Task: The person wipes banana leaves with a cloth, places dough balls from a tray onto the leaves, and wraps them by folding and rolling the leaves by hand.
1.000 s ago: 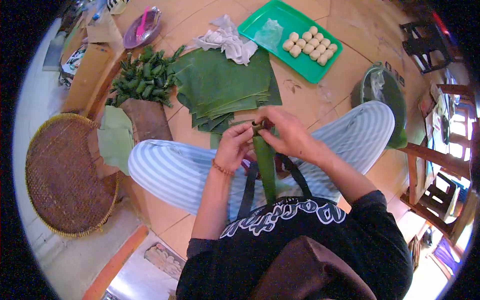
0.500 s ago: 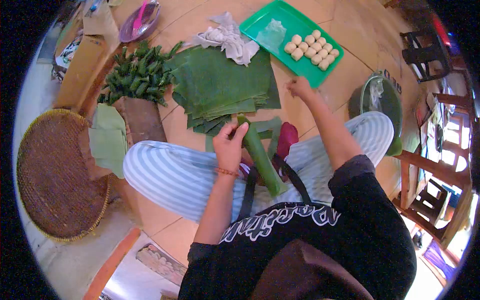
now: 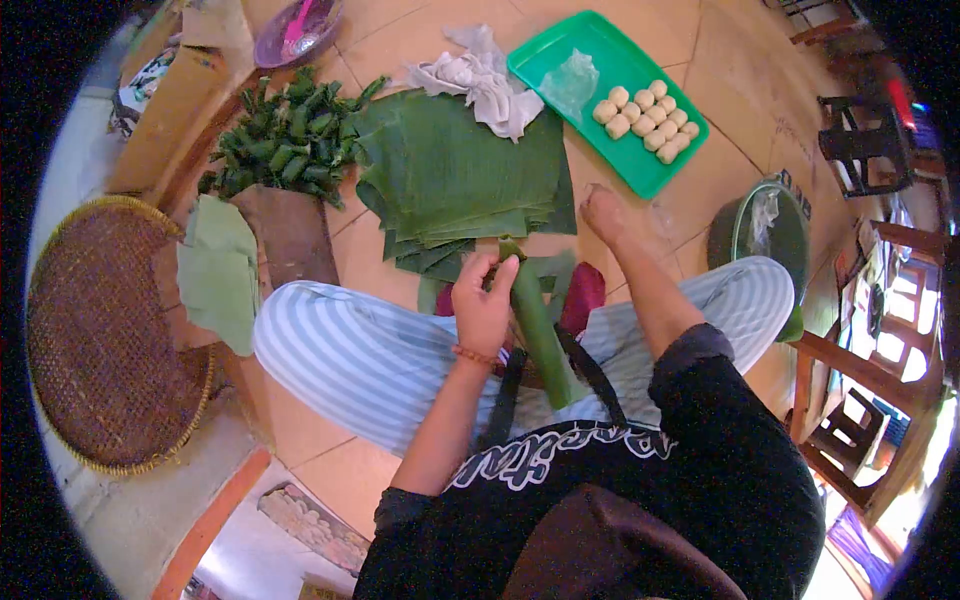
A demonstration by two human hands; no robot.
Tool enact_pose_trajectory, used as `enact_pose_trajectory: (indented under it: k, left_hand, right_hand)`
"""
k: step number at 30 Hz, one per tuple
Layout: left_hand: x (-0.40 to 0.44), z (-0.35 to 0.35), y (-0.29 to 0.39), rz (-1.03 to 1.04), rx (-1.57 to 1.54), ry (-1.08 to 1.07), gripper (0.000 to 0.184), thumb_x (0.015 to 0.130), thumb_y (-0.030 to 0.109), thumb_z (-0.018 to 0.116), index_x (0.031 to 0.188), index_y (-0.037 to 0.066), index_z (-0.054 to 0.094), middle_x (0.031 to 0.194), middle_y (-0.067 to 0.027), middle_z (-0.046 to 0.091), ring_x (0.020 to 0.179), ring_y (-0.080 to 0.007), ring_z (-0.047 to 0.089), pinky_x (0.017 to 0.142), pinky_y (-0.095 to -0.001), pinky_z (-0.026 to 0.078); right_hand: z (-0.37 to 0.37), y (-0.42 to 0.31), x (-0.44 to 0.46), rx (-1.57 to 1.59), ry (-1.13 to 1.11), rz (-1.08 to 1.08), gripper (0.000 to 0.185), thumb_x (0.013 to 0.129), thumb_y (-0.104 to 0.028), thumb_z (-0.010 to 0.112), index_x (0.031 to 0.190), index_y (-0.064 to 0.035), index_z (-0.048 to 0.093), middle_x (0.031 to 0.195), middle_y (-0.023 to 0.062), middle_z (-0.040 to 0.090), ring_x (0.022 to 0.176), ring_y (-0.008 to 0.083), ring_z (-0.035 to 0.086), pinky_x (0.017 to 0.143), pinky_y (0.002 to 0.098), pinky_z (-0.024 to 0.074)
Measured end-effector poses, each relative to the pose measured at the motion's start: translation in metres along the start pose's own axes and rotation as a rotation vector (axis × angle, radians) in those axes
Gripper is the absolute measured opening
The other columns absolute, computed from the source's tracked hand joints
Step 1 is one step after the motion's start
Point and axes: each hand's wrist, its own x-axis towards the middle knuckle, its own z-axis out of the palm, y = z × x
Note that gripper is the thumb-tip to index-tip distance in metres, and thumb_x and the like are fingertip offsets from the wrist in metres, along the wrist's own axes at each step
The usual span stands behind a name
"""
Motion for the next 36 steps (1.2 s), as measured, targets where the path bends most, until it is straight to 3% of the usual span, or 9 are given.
enact_pose_trajectory:
  k: [2, 5, 8, 11, 20, 26, 36]
  left_hand:
    - [0.0, -0.003, 0.002, 0.061, 0.05, 0.02, 0.015, 0.08, 0.01, 0.061, 0.084, -0.004, 0.057, 0.079, -0.0079, 0.054, 0.073, -0.0167, 0.051, 0.068, -0.026, 0.041]
    - [-0.006, -0.001, 0.009, 0.131, 0.102, 0.064, 0.014, 0.081, 0.01, 0.059, 0.085, -0.003, 0.055, 0.079, -0.009, 0.053, 0.073, -0.0184, 0.051, 0.068, -0.0266, 0.041]
    - [-0.007, 0.001, 0.01, 0.171, 0.081, 0.083, 0.014, 0.082, 0.01, 0.058, 0.084, -0.003, 0.054, 0.078, -0.0097, 0.052, 0.072, -0.0194, 0.05, 0.068, -0.0277, 0.041]
    - [-0.011, 0.0, 0.018, 0.245, 0.16, 0.079, 0.013, 0.083, 0.01, 0.056, 0.083, -0.003, 0.053, 0.078, -0.0108, 0.05, 0.071, -0.0214, 0.05, 0.067, -0.0289, 0.04]
    - [-0.022, 0.003, 0.019, 0.398, 0.265, 0.111, 0.012, 0.084, 0.009, 0.053, 0.086, -0.003, 0.054, 0.079, -0.0138, 0.051, 0.073, -0.0288, 0.051, 0.067, -0.0326, 0.041]
    - [-0.026, 0.002, 0.022, 0.48, 0.335, 0.112, 0.011, 0.082, 0.006, 0.054, 0.089, -0.002, 0.056, 0.082, -0.0142, 0.055, 0.076, -0.029, 0.054, 0.069, -0.0327, 0.043]
    - [-0.027, -0.001, 0.024, 0.668, 0.433, 0.037, 0.014, 0.079, 0.002, 0.059, 0.092, -0.003, 0.06, 0.083, -0.0145, 0.059, 0.073, -0.0282, 0.058, 0.065, -0.0316, 0.046]
  right_hand:
    - [-0.034, -0.02, 0.005, -0.043, -0.137, 0.014, 0.021, 0.076, -0.015, 0.057, 0.087, 0.002, 0.056, 0.074, 0.0191, 0.06, 0.07, 0.0285, 0.061, 0.064, 0.0368, 0.0485]
    - [-0.043, -0.036, 0.023, 0.431, -0.183, 0.043, 0.017, 0.078, -0.012, 0.059, 0.087, 0.0024, 0.057, 0.071, 0.0108, 0.06, 0.066, 0.0173, 0.06, 0.06, 0.0289, 0.0486]
    - [-0.118, -0.102, -0.01, 0.96, -0.259, 0.006, 0.015, 0.08, -0.01, 0.06, 0.088, 0.0027, 0.057, 0.07, 0.0042, 0.057, 0.064, 0.009, 0.056, 0.058, 0.0232, 0.0468]
    - [-0.168, -0.152, -0.059, 1.049, -0.337, -0.049, 0.014, 0.082, -0.01, 0.059, 0.09, 0.002, 0.058, 0.073, 0.0028, 0.058, 0.064, 0.009, 0.056, 0.059, 0.0231, 0.0463]
    - [-0.178, -0.173, -0.121, 0.797, -0.054, -0.203, 0.011, 0.078, -0.008, 0.063, 0.083, 0.0014, 0.058, 0.072, 0.0046, 0.057, 0.062, 0.009, 0.053, 0.057, 0.0233, 0.0444]
    - [-0.179, -0.176, -0.127, 0.766, -0.03, -0.2, 0.011, 0.076, -0.007, 0.062, 0.08, 0.0015, 0.056, 0.069, 0.0063, 0.055, 0.061, 0.0106, 0.053, 0.056, 0.025, 0.0444]
    - [-0.18, -0.18, -0.129, 0.679, 0.04, -0.262, 0.009, 0.075, -0.005, 0.058, 0.079, 0.002, 0.053, 0.068, 0.013, 0.053, 0.059, 0.0224, 0.054, 0.055, 0.0316, 0.0439]
